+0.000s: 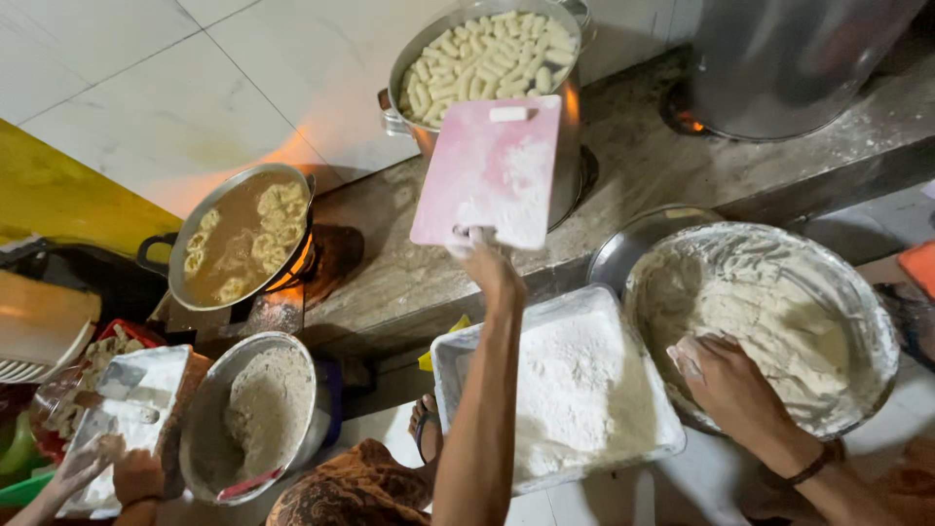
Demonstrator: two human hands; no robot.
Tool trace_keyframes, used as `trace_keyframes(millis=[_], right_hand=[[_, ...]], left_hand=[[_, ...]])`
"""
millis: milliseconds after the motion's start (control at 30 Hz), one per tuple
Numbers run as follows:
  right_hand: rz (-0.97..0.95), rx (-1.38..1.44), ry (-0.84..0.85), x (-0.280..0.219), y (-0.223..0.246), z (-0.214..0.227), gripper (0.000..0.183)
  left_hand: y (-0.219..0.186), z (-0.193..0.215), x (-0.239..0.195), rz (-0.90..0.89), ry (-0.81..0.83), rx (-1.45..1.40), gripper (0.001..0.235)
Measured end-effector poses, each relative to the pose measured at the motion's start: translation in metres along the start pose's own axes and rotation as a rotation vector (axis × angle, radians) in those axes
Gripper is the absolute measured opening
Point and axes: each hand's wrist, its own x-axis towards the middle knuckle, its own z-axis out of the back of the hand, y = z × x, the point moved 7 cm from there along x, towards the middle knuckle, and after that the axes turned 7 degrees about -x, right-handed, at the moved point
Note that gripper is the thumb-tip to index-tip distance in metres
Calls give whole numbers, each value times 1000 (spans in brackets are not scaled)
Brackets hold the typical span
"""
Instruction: The person repeatedly takes small pieces of dough from a large metal bowl, rolls them into cylindrical shapes on a pink cutting board dusted with flour, and drops them into a large metal pot. A second person is visible to the left, also shaping dough and placing it into a tray.
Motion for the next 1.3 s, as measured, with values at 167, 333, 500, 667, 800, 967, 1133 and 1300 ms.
trace_keyframes(millis=[167,333,500,667,800,967,1133,1300], right_hand=[[104,-363,112,-18,-42,-47,21],[-378,185,258,-61,-158,-108,13],[-367,-394,782,-110,-178,-132,32],[-274,-337,573,-100,-160,-120,25],[-365,-243,396,-61,-106,-49,36],[-82,-360,314,-60,-113,-110,20],[-105,-301,396,-69,-124,-140,17],[-263,-319,549,-88,-137,-156,22]], left_hand=[[10,-7,30,-71,-8,-93,28],[42,79,-25,141,-144,222,55],[139,217,-28,246,-239,-82,21],[180,249,-14,397,-122,213,41],[159,256,2,241,122,332,65],[162,267,-21,33,237,1065,50],[227,267,-53,183,799,1388,38],[269,272,-78,-313,1267,2076,27]])
